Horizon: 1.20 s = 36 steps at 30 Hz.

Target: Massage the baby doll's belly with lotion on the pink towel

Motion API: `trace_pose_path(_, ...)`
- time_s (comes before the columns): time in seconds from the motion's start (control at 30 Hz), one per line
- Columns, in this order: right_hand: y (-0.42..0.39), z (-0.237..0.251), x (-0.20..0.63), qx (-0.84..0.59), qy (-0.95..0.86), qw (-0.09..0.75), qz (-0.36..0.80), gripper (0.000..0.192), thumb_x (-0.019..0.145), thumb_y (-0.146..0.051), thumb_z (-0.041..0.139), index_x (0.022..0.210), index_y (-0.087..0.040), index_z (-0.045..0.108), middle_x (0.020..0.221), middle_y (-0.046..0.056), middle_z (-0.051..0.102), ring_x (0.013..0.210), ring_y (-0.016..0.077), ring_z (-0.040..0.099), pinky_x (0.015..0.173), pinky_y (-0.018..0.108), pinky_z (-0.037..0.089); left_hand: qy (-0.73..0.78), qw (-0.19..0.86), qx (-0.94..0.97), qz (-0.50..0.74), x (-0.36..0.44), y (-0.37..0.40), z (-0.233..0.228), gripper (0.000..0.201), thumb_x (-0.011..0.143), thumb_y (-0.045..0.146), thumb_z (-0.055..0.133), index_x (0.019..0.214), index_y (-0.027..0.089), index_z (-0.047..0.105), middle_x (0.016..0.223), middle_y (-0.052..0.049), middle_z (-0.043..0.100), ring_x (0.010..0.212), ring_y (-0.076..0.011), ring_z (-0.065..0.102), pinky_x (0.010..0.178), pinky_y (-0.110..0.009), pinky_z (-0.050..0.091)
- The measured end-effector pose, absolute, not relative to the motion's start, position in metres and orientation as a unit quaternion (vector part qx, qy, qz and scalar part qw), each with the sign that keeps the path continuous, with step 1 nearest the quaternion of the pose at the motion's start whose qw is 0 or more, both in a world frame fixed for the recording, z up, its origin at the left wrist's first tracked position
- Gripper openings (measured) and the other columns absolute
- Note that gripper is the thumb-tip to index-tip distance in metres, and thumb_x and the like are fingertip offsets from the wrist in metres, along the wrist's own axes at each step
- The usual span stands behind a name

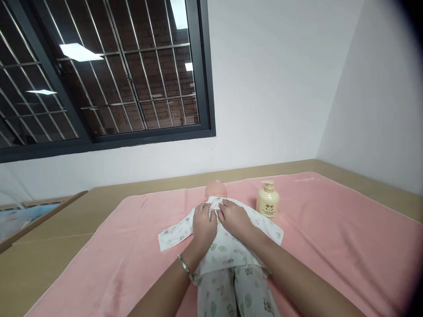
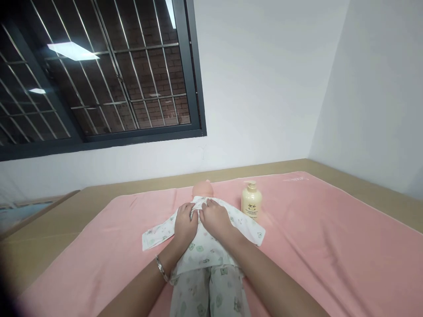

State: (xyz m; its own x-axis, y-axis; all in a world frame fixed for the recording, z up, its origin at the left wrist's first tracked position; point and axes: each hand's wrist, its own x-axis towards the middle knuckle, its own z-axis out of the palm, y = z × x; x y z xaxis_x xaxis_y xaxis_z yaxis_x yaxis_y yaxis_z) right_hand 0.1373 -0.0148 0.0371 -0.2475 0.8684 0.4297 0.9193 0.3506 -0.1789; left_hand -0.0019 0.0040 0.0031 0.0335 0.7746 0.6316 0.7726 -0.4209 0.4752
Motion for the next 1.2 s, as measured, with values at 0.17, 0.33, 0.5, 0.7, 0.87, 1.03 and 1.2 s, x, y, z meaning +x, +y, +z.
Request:
trace_pose_path(0.17,-0.024,0.038,0.122,-0.598,-0.771,0.199,-0.097,0.030,0.096,-0.019,0.042,0.093,-0.012,0.071,0.102,0.016,0.069,0.100,0.0255,0.062,0.076,0.030,0.049,0.555,0.042,0.724,0.407,-0.003,0.008,0.004,0.039,0.090,0.024,0.041,0.121,0.011,0.061,0.127,-0.014,0.062,0.123,-0.0280,0.053,0.109,-0.046,0.040)
trace_pose_path(0.33,-0.031,0.037,0.115,-0.600,-0.768,0.196,-0.106,0.027,0.092,-0.012,0.045,0.093,-0.010,0.072,0.101,0.018,0.069,0.103,0.0271,0.060,0.082,0.031,0.049,0.567,0.060,0.728,0.380,-0.004,0.010,0.007,0.045,0.091,0.026,0.039,0.128,0.009,0.058,0.135,-0.015,0.058,0.130,-0.0287,0.049,0.114,-0.046,0.035)
trace_pose_path(0.5,-0.024,0.038,0.127,-0.605,-0.753,0.255,-0.041,0.031,0.096,-0.024,0.041,0.104,-0.013,0.069,0.115,0.015,0.066,0.115,0.0244,0.056,0.093,0.031,0.044,0.578,0.016,0.720,0.384,-0.002,0.002,0.012,0.039,0.091,0.027,0.040,0.117,0.013,0.065,0.126,-0.013,0.065,0.122,-0.0280,0.056,0.107,-0.044,0.043)
trace_pose_path(0.7,-0.003,0.034,0.143,-0.604,-0.739,0.297,0.033,0.049,0.097,-0.040,0.040,0.131,-0.008,0.055,0.137,0.017,0.055,0.133,0.0255,0.042,0.109,0.036,0.031,0.581,-0.041,0.707,0.402,0.003,-0.006,0.007,0.032,0.089,0.026,0.043,0.104,0.019,0.071,0.119,-0.010,0.070,0.119,-0.0271,0.061,0.099,-0.041,0.049)
trace_pose_path(0.87,0.001,0.030,0.143,-0.593,-0.760,0.267,0.018,0.054,0.097,-0.036,0.039,0.141,-0.006,0.043,0.147,0.019,0.044,0.139,0.0274,0.034,0.114,0.041,0.022,0.593,-0.017,0.700,0.398,0.003,-0.007,0.009,0.033,0.089,0.026,0.043,0.107,0.020,0.070,0.123,-0.009,0.068,0.122,-0.0272,0.059,0.099,-0.043,0.048)
trace_pose_path(1.03,-0.011,0.034,0.133,-0.602,-0.761,0.244,-0.006,0.050,0.097,-0.031,0.036,0.140,-0.009,0.046,0.145,0.020,0.046,0.135,0.0316,0.039,0.111,0.047,0.027,0.605,0.047,0.703,0.371,0.002,-0.003,0.012,0.040,0.092,0.028,0.040,0.122,0.016,0.064,0.136,-0.012,0.059,0.134,-0.0284,0.047,0.110,-0.047,0.039)
trace_pose_path(1.2,-0.026,0.040,0.124,-0.596,-0.768,0.231,-0.033,0.043,0.096,-0.026,0.036,0.123,-0.005,0.061,0.129,0.023,0.059,0.123,0.0311,0.052,0.105,0.039,0.036,0.585,0.071,0.715,0.378,-0.001,0.005,0.011,0.042,0.094,0.030,0.038,0.121,0.012,0.065,0.136,-0.014,0.058,0.135,-0.0289,0.045,0.114,-0.047,0.034)
